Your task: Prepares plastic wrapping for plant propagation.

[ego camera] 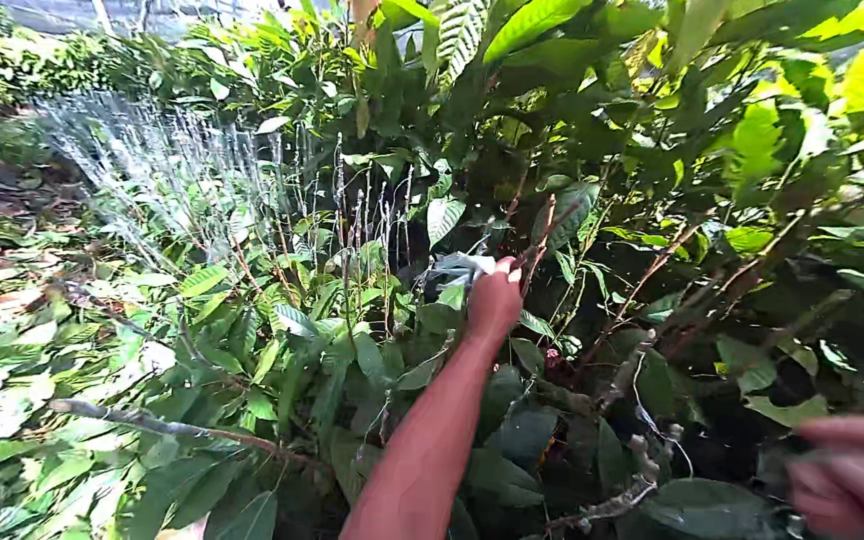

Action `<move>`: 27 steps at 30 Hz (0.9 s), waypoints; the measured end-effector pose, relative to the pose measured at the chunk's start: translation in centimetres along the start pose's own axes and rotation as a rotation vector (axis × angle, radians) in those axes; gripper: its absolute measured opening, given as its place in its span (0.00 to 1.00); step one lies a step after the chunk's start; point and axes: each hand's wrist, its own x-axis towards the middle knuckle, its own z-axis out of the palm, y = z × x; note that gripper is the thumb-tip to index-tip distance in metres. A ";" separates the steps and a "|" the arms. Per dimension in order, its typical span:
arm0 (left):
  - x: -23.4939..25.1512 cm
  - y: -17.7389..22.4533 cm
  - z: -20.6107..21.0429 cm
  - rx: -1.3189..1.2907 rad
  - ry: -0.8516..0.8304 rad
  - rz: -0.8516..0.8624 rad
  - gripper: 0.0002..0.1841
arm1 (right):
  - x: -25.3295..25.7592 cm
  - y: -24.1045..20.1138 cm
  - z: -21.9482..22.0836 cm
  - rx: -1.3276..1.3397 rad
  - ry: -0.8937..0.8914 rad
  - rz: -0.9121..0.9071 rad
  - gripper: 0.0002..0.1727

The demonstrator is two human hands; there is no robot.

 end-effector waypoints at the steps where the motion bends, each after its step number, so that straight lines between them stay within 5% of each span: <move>1: -1.5 -0.2 0.2 -0.028 -0.006 0.026 0.19 | 3.6 0.4 1.0 -0.032 0.029 0.040 0.12; 6: -4.9 -1.9 -1.3 -0.153 0.022 0.080 0.16 | 16.1 2.6 5.9 -0.170 0.039 0.303 0.11; 11: -3.9 -3.1 -3.1 -0.276 -0.073 0.039 0.15 | 22.6 6.1 7.1 -0.405 0.077 0.362 0.15; 17: -3.2 -4.9 -2.2 -0.781 -0.264 -0.083 0.16 | 24.1 6.9 6.8 -0.484 -0.127 0.155 0.13; 22: -3.4 -4.6 -2.0 -0.936 -0.341 -0.187 0.17 | 23.7 7.1 6.3 -0.534 -0.304 0.048 0.10; 27: -4.0 -4.1 -1.1 -0.969 -0.380 -0.212 0.22 | 23.0 8.5 5.8 -0.363 0.012 0.087 0.14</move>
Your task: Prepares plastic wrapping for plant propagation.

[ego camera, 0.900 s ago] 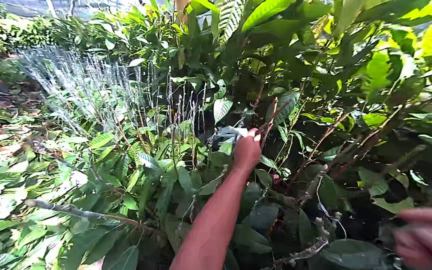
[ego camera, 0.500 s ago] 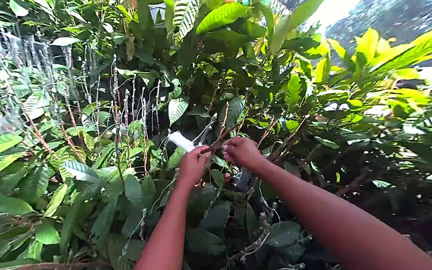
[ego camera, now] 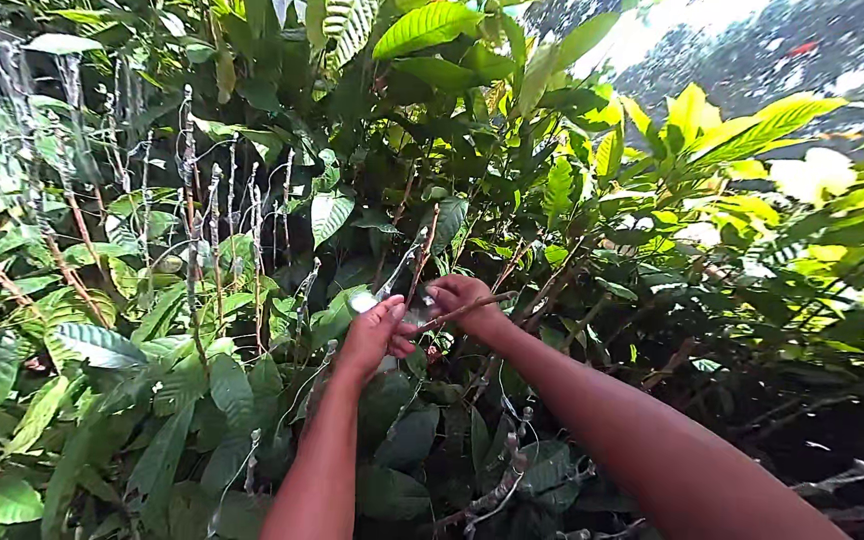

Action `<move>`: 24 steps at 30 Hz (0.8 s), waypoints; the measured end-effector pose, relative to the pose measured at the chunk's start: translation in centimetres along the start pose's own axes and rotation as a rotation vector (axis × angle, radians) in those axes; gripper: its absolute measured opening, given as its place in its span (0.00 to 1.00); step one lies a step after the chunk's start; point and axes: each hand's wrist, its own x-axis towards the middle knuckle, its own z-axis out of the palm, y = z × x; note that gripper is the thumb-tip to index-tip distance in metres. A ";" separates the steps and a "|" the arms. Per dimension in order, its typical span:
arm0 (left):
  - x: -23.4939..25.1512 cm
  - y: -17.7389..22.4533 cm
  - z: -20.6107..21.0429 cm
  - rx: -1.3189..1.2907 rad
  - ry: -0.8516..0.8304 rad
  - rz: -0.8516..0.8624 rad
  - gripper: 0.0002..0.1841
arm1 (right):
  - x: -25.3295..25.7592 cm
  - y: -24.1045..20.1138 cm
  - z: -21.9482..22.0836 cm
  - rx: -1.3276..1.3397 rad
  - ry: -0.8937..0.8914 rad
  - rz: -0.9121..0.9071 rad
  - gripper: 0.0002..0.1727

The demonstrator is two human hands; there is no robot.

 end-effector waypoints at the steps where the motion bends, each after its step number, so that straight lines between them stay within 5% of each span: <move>1: -0.1 -0.2 0.2 -0.005 -0.001 0.001 0.23 | -0.2 0.3 -0.1 0.046 0.046 0.019 0.13; 6: -0.3 -0.8 0.6 0.023 -0.026 -0.005 0.23 | -2.5 1.2 -0.4 -0.089 -0.186 -0.117 0.10; 10: -0.3 -1.2 0.9 0.045 -0.055 0.016 0.12 | -3.1 1.3 -0.8 -0.188 -0.219 -0.197 0.09; 18: 0.2 -1.5 2.2 0.756 0.093 0.359 0.15 | -3.4 -0.9 -0.1 -0.138 -0.164 0.310 0.13; 22: 0.3 -0.9 2.3 0.732 0.138 0.294 0.15 | -9.3 -6.0 2.2 -0.674 -0.294 -0.058 0.18; 24: -0.3 -1.2 2.8 0.696 0.032 0.275 0.13 | -9.8 -8.5 2.3 -0.712 -0.452 -0.121 0.16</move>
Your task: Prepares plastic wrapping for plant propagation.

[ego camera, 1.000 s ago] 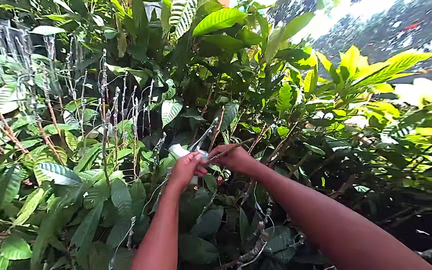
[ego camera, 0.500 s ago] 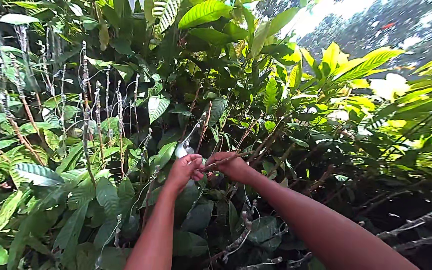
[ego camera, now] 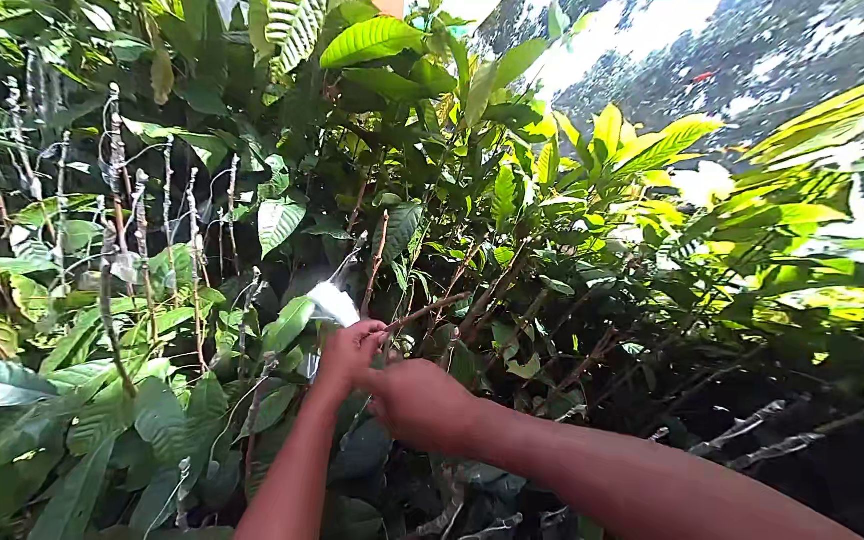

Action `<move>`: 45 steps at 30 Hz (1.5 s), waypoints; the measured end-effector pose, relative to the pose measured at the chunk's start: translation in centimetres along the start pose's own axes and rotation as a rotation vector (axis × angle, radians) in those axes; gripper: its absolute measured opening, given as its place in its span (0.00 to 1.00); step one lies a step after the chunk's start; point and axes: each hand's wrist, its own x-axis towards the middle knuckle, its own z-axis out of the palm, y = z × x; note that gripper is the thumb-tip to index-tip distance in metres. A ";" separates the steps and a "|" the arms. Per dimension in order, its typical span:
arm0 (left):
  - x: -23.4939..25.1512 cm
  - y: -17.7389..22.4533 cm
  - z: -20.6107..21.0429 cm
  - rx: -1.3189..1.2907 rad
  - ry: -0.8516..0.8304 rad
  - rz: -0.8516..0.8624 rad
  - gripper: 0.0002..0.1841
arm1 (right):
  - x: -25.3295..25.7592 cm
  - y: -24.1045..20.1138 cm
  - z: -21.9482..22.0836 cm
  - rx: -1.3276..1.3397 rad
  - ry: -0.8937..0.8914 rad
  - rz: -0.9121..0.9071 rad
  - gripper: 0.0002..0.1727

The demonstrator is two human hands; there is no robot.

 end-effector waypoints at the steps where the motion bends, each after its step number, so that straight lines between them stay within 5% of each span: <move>1: -0.5 0.1 0.4 -0.023 -0.050 0.025 0.13 | 0.7 -0.1 -1.6 0.061 -0.074 0.005 0.13; 5: -2.4 0.2 0.1 0.101 -0.227 0.016 0.14 | 4.7 6.4 -6.8 0.433 -0.119 0.063 0.18; 9: -3.5 -0.1 -2.8 0.035 -0.021 -0.077 0.10 | 5.6 10.1 -3.3 -0.209 -0.113 0.123 0.19; 12: -3.0 0.1 -3.3 -0.086 0.137 -0.126 0.09 | 4.8 9.1 -1.3 -0.233 -0.145 0.195 0.17; 15: -2.3 -0.1 -2.3 -0.205 0.262 -0.132 0.08 | 1.7 2.7 -0.5 -0.211 -0.056 0.066 0.16; 18: -2.8 -0.4 -0.3 -0.123 0.164 0.016 0.10 | 0.3 -1.9 -3.1 0.091 -0.072 -0.062 0.13; 21: -3.6 -0.2 0.4 0.094 -0.016 0.102 0.12 | 2.3 5.0 -6.8 0.394 -0.023 -0.008 0.19; 23: -3.6 0.1 -0.9 0.151 0.036 0.082 0.13 | 2.7 8.7 -5.6 -0.046 0.053 0.075 0.20; 25: -3.2 0.1 -1.5 0.031 0.135 0.041 0.11 | 1.4 5.9 -2.9 -0.313 0.024 0.107 0.17; 28: -2.9 1.3 -0.4 -0.056 0.197 0.086 0.10 | -0.3 -0.3 -3.6 -0.077 0.003 -0.021 0.14; 31: -3.6 1.4 0.3 0.080 0.029 0.075 0.12 | 2.3 4.5 -7.3 0.325 -0.082 -0.034 0.18; 33: -3.9 1.2 -0.7 0.044 0.091 0.088 0.10 | 3.7 9.3 -6.3 0.081 -0.092 0.054 0.20; 35: -3.8 0.6 -2.2 -0.074 0.210 0.073 0.09 | 3.3 9.5 -3.5 -0.141 -0.116 0.160 0.19; 39: -2.9 0.5 -2.1 -0.172 0.322 0.012 0.08 | 0.2 0.7 -1.5 -0.303 -0.017 0.073 0.15; 41: -3.2 1.4 -1.1 -0.037 0.236 -0.013 0.10 | 0.4 -2.5 -3.3 -0.143 -0.058 -0.052 0.14; 45: -4.0 1.3 -0.4 0.160 0.121 0.098 0.12 | 4.3 5.8 -6.8 0.158 -0.070 -0.060 0.17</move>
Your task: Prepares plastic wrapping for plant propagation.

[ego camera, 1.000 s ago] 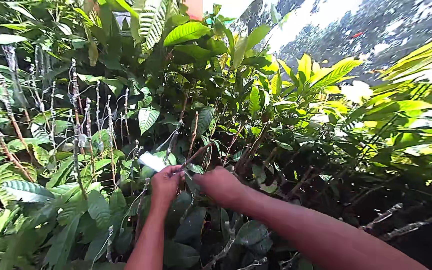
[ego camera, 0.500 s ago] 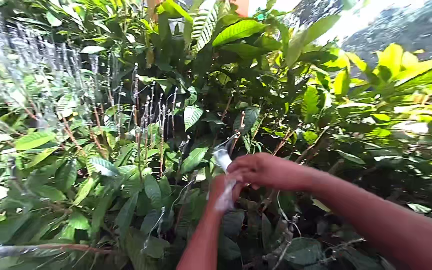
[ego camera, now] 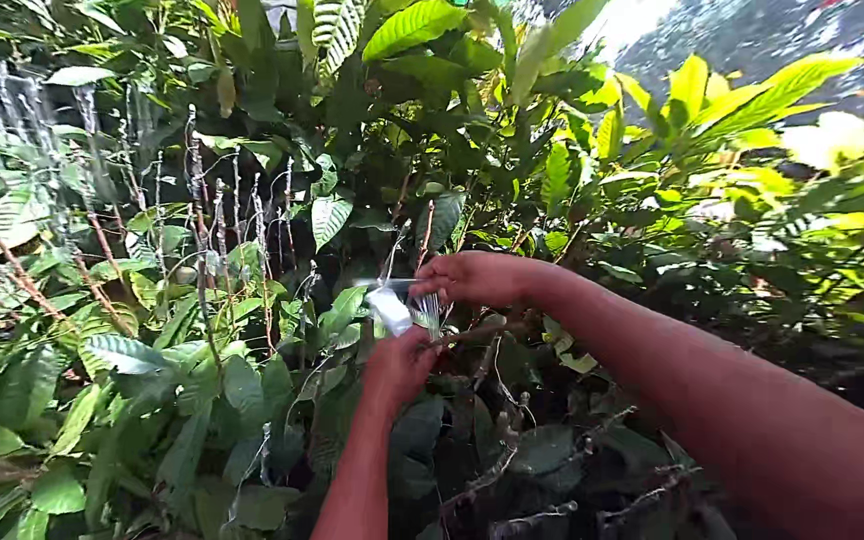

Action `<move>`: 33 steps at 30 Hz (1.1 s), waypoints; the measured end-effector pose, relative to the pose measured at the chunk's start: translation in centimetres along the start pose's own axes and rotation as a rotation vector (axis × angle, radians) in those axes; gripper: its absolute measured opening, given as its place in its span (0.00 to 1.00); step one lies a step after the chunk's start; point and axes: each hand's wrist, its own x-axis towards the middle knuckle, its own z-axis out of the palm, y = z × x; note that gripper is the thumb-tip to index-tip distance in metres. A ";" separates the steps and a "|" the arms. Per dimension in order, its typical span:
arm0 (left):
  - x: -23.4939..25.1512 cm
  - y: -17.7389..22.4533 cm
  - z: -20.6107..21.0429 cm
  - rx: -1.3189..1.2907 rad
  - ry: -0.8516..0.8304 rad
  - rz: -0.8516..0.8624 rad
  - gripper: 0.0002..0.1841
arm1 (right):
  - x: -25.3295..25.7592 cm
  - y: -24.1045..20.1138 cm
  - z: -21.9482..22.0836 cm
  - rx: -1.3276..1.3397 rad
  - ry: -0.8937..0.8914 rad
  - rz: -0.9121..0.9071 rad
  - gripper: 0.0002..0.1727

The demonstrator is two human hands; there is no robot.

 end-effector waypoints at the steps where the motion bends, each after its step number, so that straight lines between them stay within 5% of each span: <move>1: -0.1 -0.4 -0.4 -0.003 0.073 0.024 0.11 | -0.1 2.1 0.5 -0.123 -0.005 0.058 0.16; 5: 0.3 -0.9 -1.5 -0.169 0.211 -0.058 0.10 | -2.8 1.3 4.2 -0.307 -0.007 0.229 0.15; 9: 0.4 0.3 -0.2 -0.133 0.151 -0.023 0.12 | -4.1 -7.8 3.4 -0.158 -0.013 -0.003 0.15; 11: -0.1 0.6 0.4 -0.040 0.031 0.007 0.12 | -2.2 -5.2 0.4 0.020 -0.020 -0.059 0.16; 15: -0.4 -0.6 -1.0 0.004 0.213 0.079 0.09 | -1.9 1.7 1.5 -0.365 -0.045 0.209 0.18; 21: -0.4 0.9 -0.2 -0.118 0.191 -0.018 0.11 | -4.8 -8.5 4.5 -0.289 -0.043 0.067 0.14; 24: -1.1 1.2 0.5 -0.013 0.042 0.049 0.13 | -2.0 -4.9 0.3 0.011 -0.109 0.008 0.19; 27: -1.0 0.0 -0.8 0.008 0.134 0.138 0.11 | -1.0 0.6 1.6 -0.163 0.056 0.083 0.15; 30: -0.7 -0.4 -2.0 -0.108 0.234 0.113 0.11 | -3.8 -1.0 4.8 -0.165 0.127 0.179 0.17; 33: 0.1 0.0 -2.3 -0.139 0.250 0.067 0.14 | -8.5 -5.6 7.0 -0.211 0.150 0.009 0.20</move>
